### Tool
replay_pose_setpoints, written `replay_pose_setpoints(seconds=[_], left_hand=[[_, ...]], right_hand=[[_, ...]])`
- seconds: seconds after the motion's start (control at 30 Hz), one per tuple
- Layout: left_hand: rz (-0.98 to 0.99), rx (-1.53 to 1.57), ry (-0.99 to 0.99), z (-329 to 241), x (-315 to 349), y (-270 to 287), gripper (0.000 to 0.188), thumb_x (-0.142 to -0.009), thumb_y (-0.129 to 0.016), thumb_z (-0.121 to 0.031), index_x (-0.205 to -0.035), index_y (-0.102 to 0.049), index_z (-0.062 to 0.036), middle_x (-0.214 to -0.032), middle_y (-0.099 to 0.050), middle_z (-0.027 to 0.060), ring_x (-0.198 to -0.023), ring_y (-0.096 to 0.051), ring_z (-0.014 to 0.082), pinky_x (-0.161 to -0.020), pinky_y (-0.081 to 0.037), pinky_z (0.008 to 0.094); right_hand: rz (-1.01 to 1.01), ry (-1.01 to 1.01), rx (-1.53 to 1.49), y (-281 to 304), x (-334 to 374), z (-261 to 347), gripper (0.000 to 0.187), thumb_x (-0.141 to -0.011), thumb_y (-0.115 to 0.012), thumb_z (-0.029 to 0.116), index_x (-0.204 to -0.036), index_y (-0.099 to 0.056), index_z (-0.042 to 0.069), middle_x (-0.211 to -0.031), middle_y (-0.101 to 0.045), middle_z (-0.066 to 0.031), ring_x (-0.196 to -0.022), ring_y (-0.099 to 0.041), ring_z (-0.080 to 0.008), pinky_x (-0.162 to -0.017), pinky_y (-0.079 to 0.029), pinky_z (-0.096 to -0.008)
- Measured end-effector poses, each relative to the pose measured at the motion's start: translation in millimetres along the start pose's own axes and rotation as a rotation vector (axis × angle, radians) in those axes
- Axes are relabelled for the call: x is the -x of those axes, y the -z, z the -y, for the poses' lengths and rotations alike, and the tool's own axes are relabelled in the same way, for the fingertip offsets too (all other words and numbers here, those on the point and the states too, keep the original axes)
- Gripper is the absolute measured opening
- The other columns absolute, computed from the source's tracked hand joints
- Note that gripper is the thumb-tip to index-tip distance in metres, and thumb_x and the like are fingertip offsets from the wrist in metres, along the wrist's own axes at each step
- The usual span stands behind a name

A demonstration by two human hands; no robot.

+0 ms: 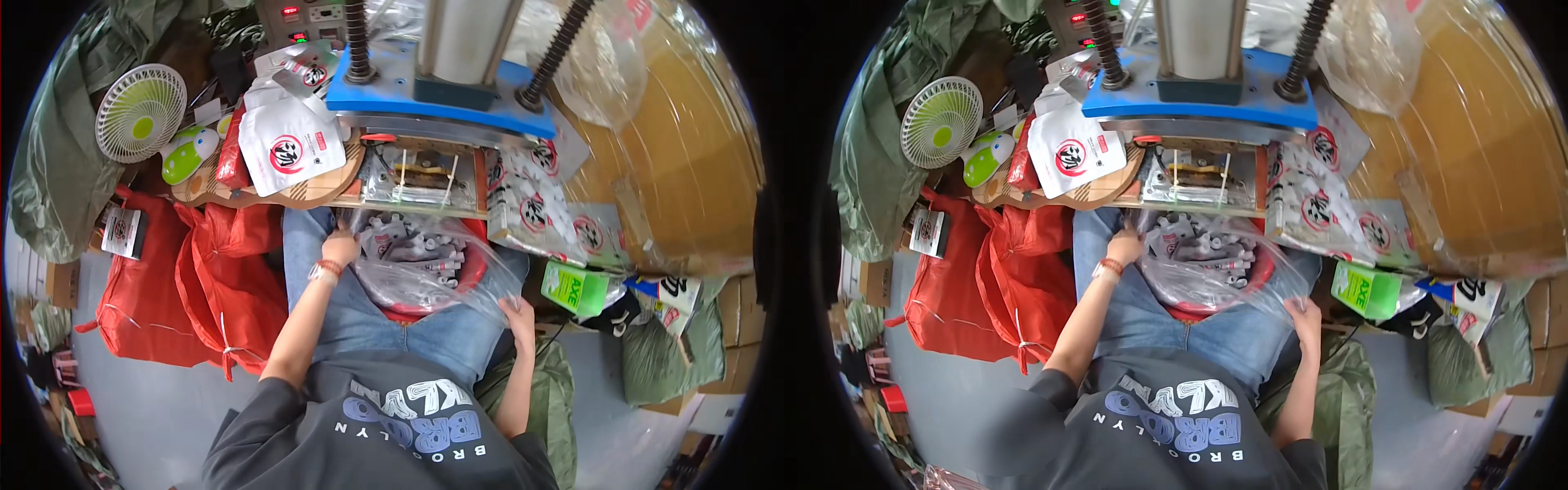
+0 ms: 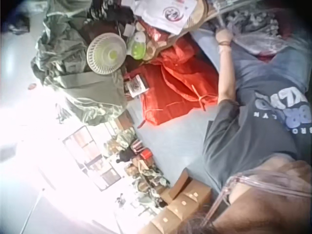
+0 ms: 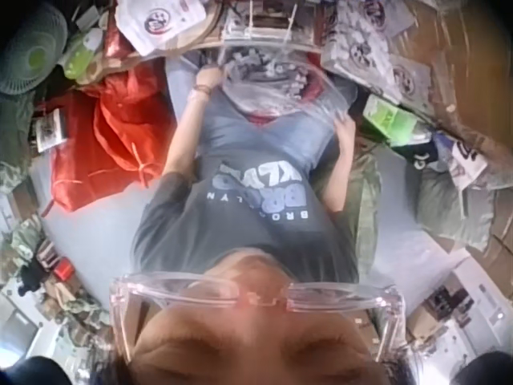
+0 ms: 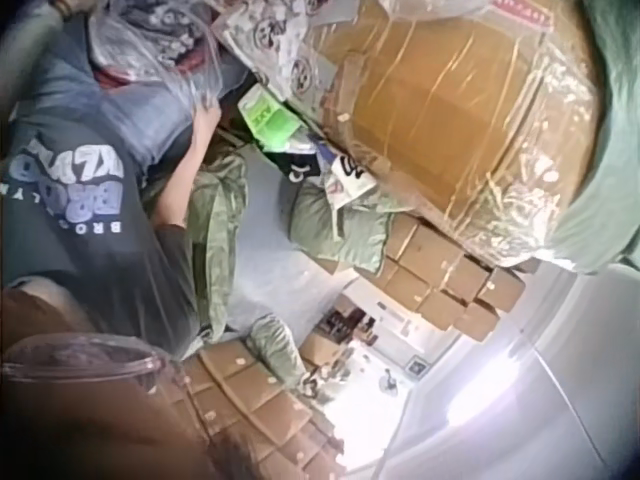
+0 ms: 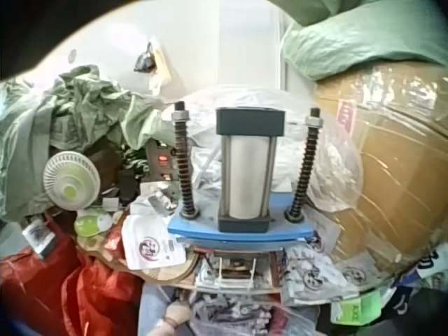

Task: Sealing small plastic bags using a heat press machine and organizing them into larger sacks.

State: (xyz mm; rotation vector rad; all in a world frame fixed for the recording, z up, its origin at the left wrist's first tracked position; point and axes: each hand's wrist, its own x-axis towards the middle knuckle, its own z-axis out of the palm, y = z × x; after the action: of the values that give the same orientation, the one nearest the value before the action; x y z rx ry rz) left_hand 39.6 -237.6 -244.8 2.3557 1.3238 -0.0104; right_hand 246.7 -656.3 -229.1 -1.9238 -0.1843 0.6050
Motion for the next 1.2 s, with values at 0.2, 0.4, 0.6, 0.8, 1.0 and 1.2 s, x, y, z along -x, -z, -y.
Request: replay_pose_setpoints(seconds=[0.2, 0.4, 0.6, 0.8, 1.0, 1.2], left_hand=[[-0.057, -0.003, -0.032, 0.5, -40.0, 4.9, 0.031, -0.088, -0.053, -0.026, -0.092, -0.066, 0.0023, -0.097, -0.068, 0.0259, -0.088, -0.067, 0.0404, -0.075, -0.055, 0.0486], [-0.115, -0.097, -0.880, -18.0, 104.2, 62.9, 0.014, -0.079, -0.059, -0.008, -0.091, -0.052, -0.0044, -0.067, -0.057, 0.0131, -0.057, -0.061, 0.0324, -0.052, -0.050, 0.0415], [0.071, -0.012, -1.209, -78.7, 172.9, 31.4, 0.014, -0.082, -0.060, -0.010, -0.093, -0.055, -0.0028, -0.070, -0.057, 0.0110, -0.056, -0.061, 0.0238, -0.051, -0.050, 0.0364], [0.580, 1.082, -0.197, -121.9, 96.4, 25.7, 0.010, -0.090, -0.066, -0.010, -0.088, -0.066, -0.0004, -0.070, -0.066, 0.0057, -0.061, -0.062, 0.0089, -0.051, -0.049, 0.0221], [0.575, 1.091, -0.137, -135.6, 46.0, 18.0, 0.019, -0.089, -0.068, -0.012, -0.103, -0.063, -0.0001, -0.077, -0.066, 0.0031, -0.066, -0.061, 0.0085, -0.056, -0.049, 0.0223], [0.270, 0.304, -0.592, -113.4, 56.1, 17.1, 0.039, -0.083, -0.071, -0.009, -0.119, -0.058, 0.0009, -0.097, -0.066, 0.0120, -0.087, -0.066, 0.0226, -0.073, -0.054, 0.0315]], right_hand=[[-0.173, 0.061, 0.097, 19.6, 3.7, 16.0, 0.032, -0.092, -0.064, 0.025, -0.071, -0.062, 0.002, -0.056, -0.048, 0.0010, -0.056, -0.040, -0.0069, -0.053, -0.034, -0.0278], [-0.037, 0.987, 0.349, -62.2, 35.1, 83.5, 0.019, -0.087, -0.066, 0.012, -0.073, -0.061, 0.000, -0.102, -0.066, -0.0063, -0.101, -0.057, -0.0201, -0.095, -0.040, -0.0377], [0.985, 0.335, -0.047, -182.4, 9.0, 111.0, 0.011, -0.084, -0.064, 0.009, -0.084, -0.063, -0.002, -0.087, -0.066, -0.0064, -0.080, -0.063, -0.0159, -0.069, -0.049, -0.0295], [1.057, -0.059, -0.288, -188.2, -37.4, 73.5, 0.025, -0.085, -0.059, 0.019, -0.105, -0.063, 0.004, -0.092, -0.065, -0.0056, -0.086, -0.061, -0.0122, -0.070, -0.049, -0.0262], [0.898, 0.232, -0.380, -175.6, -30.1, 60.6, 0.028, -0.098, -0.047, 0.013, -0.123, -0.056, 0.002, -0.114, -0.060, -0.0070, -0.103, -0.058, -0.0133, -0.086, -0.047, -0.0271], [0.579, -0.174, -0.568, -174.7, -30.1, 63.2, 0.031, -0.102, -0.049, 0.022, -0.123, -0.059, 0.002, -0.102, -0.064, -0.0008, -0.092, -0.058, -0.0084, -0.081, -0.047, -0.0259]])
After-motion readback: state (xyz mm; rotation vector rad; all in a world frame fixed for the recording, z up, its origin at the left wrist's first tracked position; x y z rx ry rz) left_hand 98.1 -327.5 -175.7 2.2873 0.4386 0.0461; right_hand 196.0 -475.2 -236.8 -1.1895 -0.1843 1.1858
